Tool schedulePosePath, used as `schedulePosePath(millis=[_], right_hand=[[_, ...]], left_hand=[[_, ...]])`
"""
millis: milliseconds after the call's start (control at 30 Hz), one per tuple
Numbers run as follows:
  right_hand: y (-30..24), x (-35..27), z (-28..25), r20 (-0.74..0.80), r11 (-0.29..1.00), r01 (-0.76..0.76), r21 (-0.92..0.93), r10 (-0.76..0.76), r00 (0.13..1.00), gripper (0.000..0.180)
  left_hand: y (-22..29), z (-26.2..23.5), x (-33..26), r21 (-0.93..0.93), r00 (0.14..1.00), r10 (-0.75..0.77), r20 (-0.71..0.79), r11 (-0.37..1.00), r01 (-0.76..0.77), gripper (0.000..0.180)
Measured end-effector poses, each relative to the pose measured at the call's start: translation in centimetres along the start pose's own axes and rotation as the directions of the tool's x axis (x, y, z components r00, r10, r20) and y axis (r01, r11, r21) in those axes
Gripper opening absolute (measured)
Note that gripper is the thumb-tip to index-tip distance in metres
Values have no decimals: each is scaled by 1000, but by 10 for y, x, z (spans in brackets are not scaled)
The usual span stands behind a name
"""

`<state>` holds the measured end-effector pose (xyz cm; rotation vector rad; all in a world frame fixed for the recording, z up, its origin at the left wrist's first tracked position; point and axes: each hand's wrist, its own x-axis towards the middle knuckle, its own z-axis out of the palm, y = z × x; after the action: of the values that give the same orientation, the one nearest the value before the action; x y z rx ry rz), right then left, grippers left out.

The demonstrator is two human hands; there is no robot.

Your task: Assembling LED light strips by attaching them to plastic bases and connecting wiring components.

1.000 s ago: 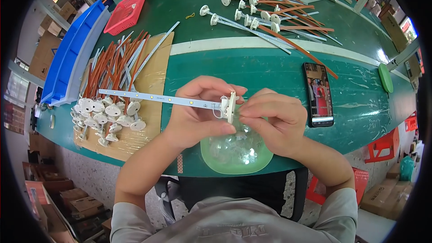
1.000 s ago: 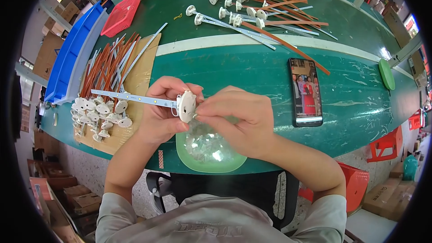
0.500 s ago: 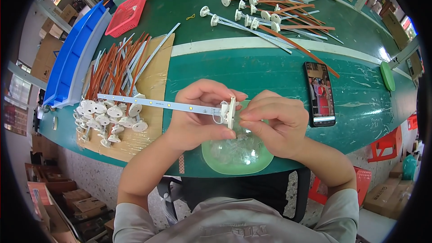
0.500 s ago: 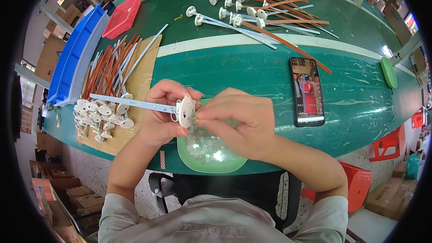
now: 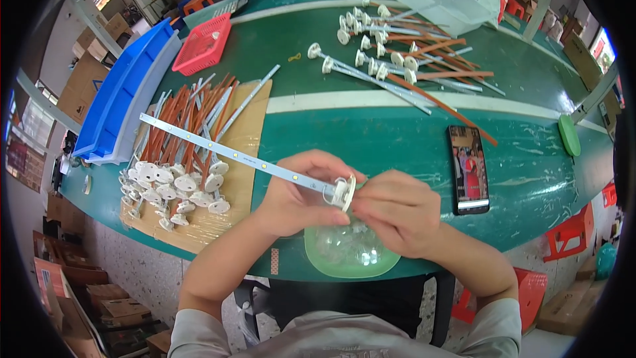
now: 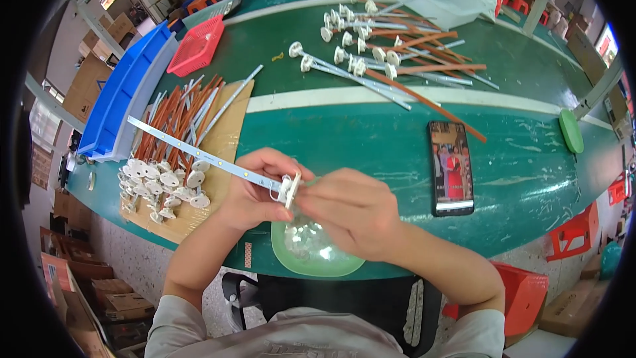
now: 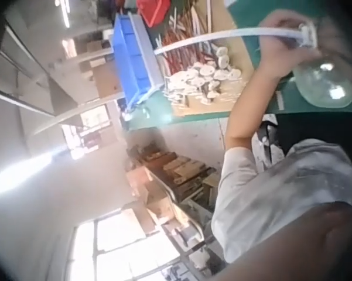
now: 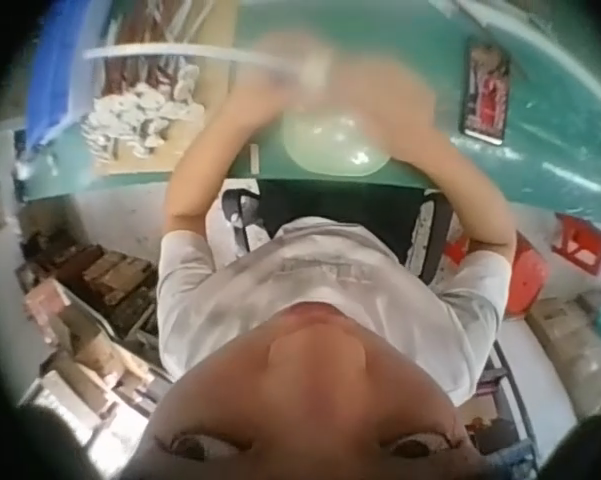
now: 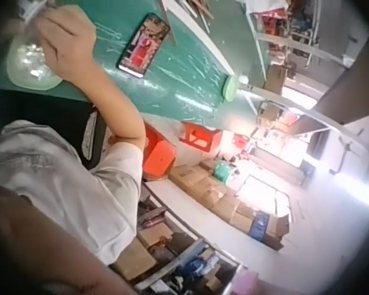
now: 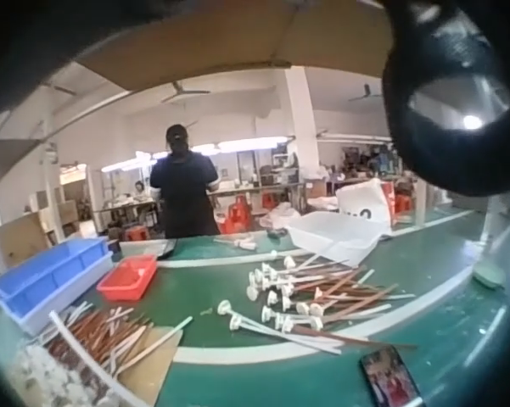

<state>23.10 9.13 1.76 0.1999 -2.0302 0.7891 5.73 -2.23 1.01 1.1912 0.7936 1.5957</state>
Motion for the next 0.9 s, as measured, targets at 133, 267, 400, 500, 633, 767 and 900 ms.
schedulePosePath(millis=[133, 267, 400, 500, 633, 767, 900], right_hand=[[-3, 1, -2, 30, 999, 52, 14, -53, 998, 22], [-6, 2, -3, 35, 1000, 0, 24, -1, 999, 22], [-7, 1, -1, -8, 999, -34, -19, 34, 999, 21], [-6, 1, 1, -42, 998, -22, -60, 20, 999, 20], [-5, 0, 1, -45, 990, -24, -141, 18, 999, 17], [-4, 1, -1, -23, 982, -33, -187, 30, 999, 17], [-5, 1, 1, -52, 981, -32, -193, 22, 998, 17]], left_hand=[[6, 1, -2, 16, 996, -89, 21, 996, 89, 54], [6, 3, -3, 14, 996, -85, 7, 996, 85, 55], [6, 9, -1, -18, 996, -73, -55, 997, 72, 55], [2, 7, 0, 85, 999, -31, -34, 996, 34, 56], [0, 7, 0, 140, 998, 18, -54, 990, -10, 55], [-2, 12, 0, 107, 991, 21, -129, 994, -7, 63], [5, 17, 0, 47, 983, -81, -164, 995, 89, 66]])
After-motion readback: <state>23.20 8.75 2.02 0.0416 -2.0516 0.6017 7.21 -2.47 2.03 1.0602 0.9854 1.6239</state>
